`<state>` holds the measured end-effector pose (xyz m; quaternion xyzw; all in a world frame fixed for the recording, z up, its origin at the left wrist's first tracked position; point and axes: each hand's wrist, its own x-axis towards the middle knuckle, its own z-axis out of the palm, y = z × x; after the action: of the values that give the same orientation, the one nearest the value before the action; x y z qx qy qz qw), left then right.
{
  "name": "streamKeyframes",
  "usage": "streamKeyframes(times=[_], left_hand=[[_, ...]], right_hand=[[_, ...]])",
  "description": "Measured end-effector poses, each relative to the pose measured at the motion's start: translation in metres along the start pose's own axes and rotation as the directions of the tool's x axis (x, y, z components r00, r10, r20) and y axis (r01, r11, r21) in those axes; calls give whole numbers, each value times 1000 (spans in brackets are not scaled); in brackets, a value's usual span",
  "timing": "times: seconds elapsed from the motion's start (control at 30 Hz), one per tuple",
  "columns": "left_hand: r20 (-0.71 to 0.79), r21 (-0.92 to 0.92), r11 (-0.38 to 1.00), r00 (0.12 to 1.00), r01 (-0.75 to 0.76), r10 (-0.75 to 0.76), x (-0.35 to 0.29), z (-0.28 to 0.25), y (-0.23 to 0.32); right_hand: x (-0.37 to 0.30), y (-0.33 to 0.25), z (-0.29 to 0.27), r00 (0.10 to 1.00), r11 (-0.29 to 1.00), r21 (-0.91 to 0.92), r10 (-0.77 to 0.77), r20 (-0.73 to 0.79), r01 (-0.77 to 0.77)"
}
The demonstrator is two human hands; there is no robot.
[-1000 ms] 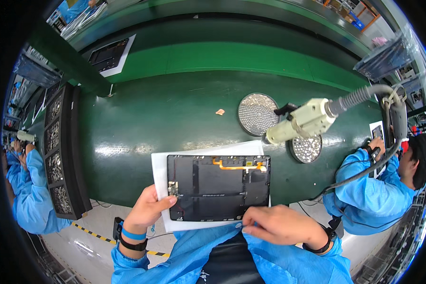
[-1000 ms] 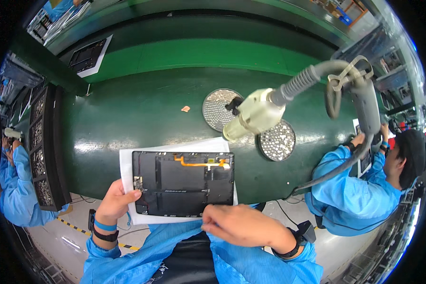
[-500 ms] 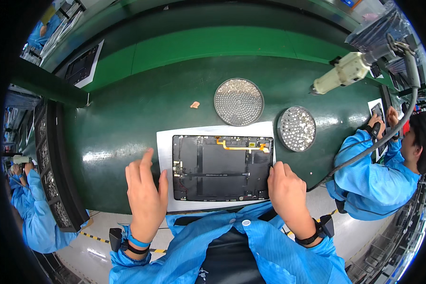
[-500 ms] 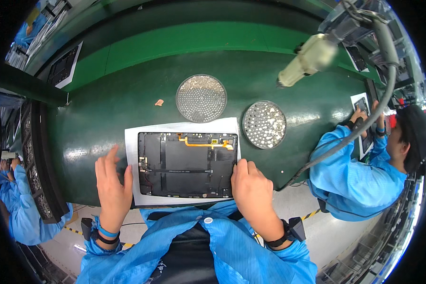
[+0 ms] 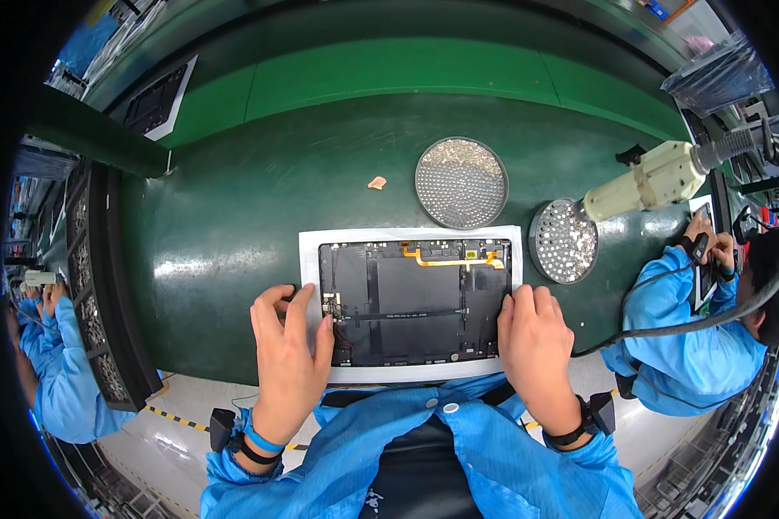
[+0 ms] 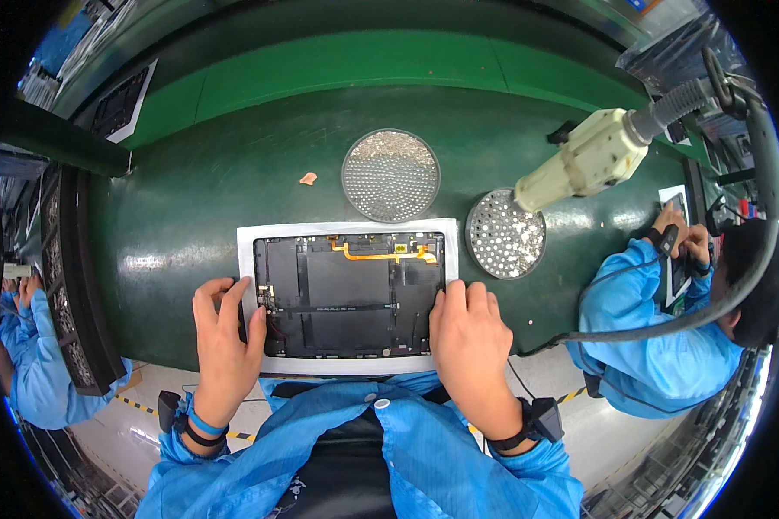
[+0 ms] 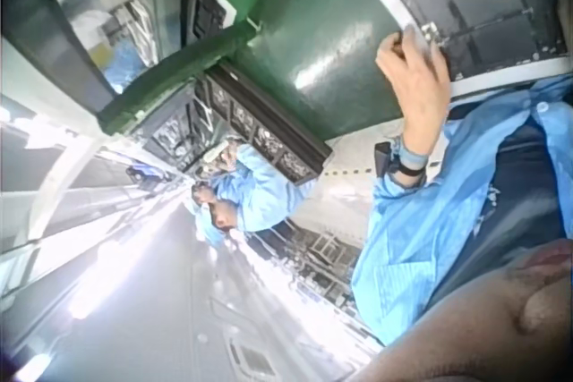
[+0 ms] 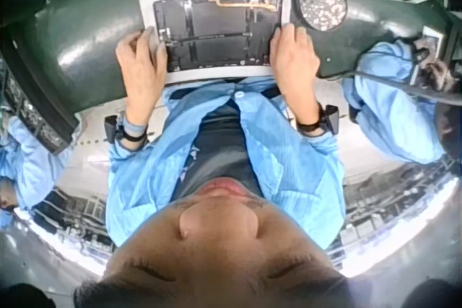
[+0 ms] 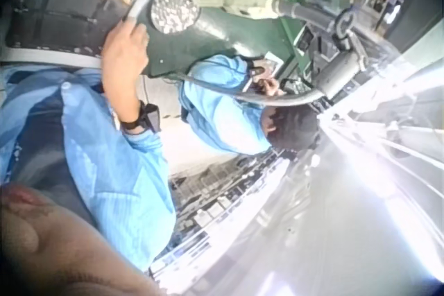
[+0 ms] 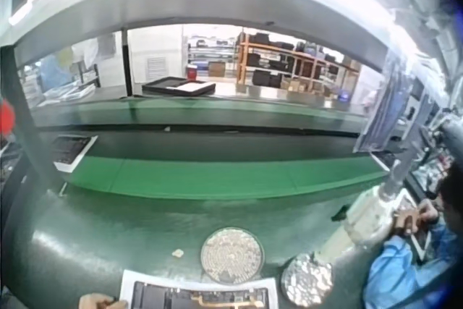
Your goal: The person assembles the internal electronic components and ribbon cables into a tablet chassis by securing them with screws using an electric screwdriver.
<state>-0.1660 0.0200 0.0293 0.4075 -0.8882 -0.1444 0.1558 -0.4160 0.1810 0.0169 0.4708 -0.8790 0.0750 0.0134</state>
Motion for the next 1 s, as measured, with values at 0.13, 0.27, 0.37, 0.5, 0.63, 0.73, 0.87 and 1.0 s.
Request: streamKeyframes(times=[0.13, 0.27, 0.37, 0.5, 0.63, 0.73, 0.87, 1.0], left_hand=[[80, -281, 943, 983, 179, -163, 0, 4, 1], [119, -366, 916, 984, 167, -132, 6, 8, -4], [108, -433, 884, 984, 176, -143, 9, 15, -6], [135, -176, 977, 986, 120, -96, 17, -2, 1], [-129, -85, 991, 987, -105, 94, 50, -9, 24], [-98, -186, 954, 970, -237, 222, 83, 10, 37], [-21, -301, 906, 952, -296, 305, 100, 39, 37], [-12, -354, 877, 939, -324, 343, 101, 53, 32]], right_hand=[[-4, -6, -6, 981, 973, 167, 174, -89, -158], [-9, 14, 3, 991, 913, 387, 107, 78, -129], [-12, 19, 2, 983, 912, 373, 132, 129, -171], [-2, 13, -17, 990, 921, 363, 122, 72, -140], [56, 1, -40, 888, 858, 498, 127, -442, 126], [103, 0, -37, 852, 596, 733, 149, -502, 327], [118, 2, -35, 839, 404, 861, 309, -447, 310], [103, 17, -28, 683, 507, 754, 372, -629, 418]])
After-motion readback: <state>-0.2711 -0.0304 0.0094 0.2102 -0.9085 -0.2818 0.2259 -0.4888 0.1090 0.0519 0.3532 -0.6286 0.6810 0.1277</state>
